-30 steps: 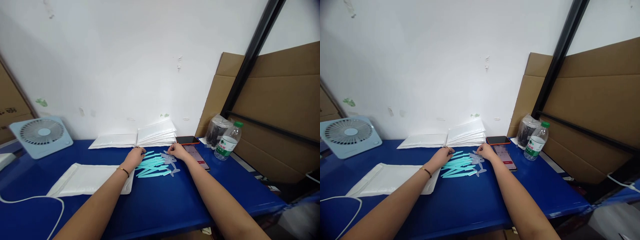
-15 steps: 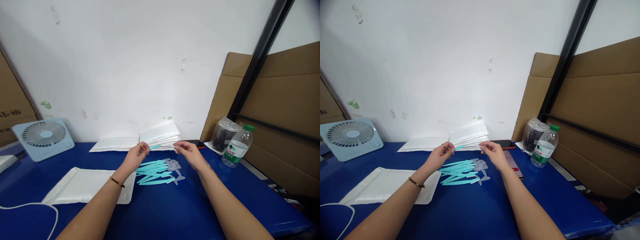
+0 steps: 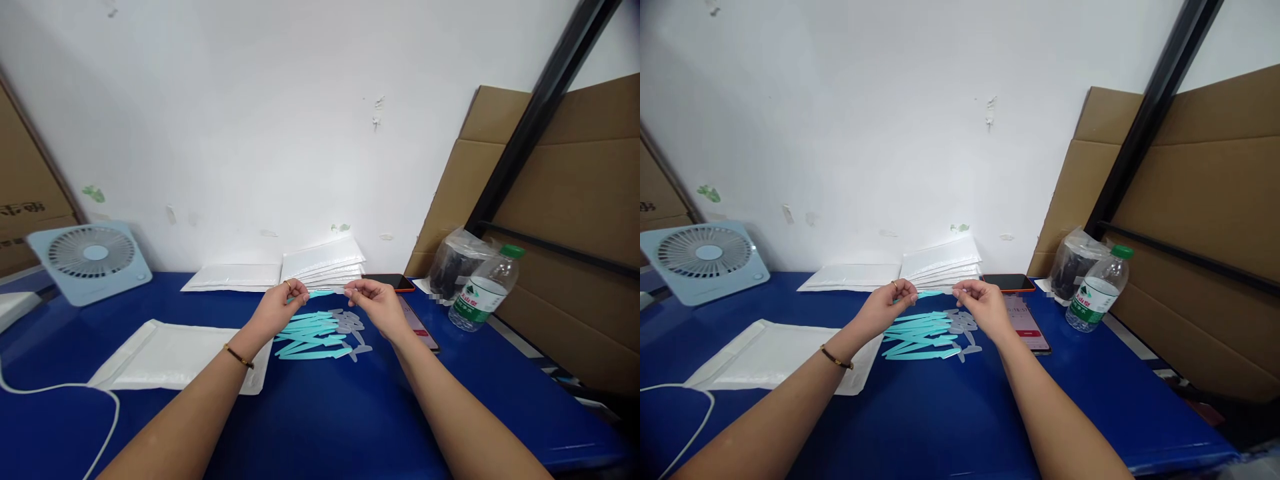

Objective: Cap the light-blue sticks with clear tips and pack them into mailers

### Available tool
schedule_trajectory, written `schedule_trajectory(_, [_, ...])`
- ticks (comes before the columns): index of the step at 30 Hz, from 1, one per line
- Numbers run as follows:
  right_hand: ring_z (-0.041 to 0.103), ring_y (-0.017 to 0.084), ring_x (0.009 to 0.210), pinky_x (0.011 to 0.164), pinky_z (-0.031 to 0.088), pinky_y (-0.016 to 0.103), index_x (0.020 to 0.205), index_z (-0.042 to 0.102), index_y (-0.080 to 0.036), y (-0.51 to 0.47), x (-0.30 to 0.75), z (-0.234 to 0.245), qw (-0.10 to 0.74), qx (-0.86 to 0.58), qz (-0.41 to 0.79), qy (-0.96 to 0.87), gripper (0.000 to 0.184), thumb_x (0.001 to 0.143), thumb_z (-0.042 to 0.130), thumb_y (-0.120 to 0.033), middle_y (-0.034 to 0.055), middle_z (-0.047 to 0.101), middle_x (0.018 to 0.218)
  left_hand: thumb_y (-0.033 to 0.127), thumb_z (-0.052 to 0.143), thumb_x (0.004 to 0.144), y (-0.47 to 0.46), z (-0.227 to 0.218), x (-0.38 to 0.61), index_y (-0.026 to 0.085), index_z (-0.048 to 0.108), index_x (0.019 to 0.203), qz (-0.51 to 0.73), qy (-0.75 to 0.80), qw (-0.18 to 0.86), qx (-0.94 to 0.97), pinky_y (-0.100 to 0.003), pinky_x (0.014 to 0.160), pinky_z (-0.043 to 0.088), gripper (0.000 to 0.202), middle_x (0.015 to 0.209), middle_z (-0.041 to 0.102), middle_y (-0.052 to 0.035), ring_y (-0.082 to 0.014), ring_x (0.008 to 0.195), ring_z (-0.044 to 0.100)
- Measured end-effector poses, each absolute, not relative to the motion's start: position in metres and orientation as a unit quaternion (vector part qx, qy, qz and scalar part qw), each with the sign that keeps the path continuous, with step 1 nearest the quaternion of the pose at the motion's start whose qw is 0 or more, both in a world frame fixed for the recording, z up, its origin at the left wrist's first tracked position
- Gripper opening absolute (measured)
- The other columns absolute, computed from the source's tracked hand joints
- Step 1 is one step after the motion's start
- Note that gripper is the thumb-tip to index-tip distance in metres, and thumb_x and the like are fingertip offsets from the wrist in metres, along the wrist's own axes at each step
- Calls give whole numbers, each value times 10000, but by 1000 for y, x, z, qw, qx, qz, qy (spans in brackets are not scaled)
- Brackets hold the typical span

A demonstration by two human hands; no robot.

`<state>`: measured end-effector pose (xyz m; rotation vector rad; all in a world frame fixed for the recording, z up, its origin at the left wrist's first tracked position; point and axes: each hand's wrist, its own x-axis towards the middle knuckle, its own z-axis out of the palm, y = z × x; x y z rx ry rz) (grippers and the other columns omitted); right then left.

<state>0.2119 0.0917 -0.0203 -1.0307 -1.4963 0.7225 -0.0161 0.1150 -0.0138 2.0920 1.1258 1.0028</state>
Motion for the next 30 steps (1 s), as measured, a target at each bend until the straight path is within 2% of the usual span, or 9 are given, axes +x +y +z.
schedule_trajectory(8, [571,135,570,557,452,248,829,664,-148,88,200,-23,521,-438,325,-657,271,704,635,-387,20,600,603,403,463,791,112,-12,-13,204,559,824,356,427,278,783,-256,642,421,224,771,609,-10,-140,712,552])
schedule_trajectory(15, [550,133,573,580,457,264,840,661,-153,92,213,-20,560,-447,286,-637,283,714,618,-403,32,596,631,410,469,778,118,-15,-16,193,565,815,352,446,266,779,-263,663,422,240,780,623,-19,-145,719,560])
schedule_trajectory(30, [578,130,563,554,468,252,812,663,-153,90,195,-28,527,-423,344,-652,274,691,643,-397,16,606,624,398,478,782,116,-20,-9,193,565,804,346,430,273,788,-239,632,410,223,742,610,-3,-126,681,548])
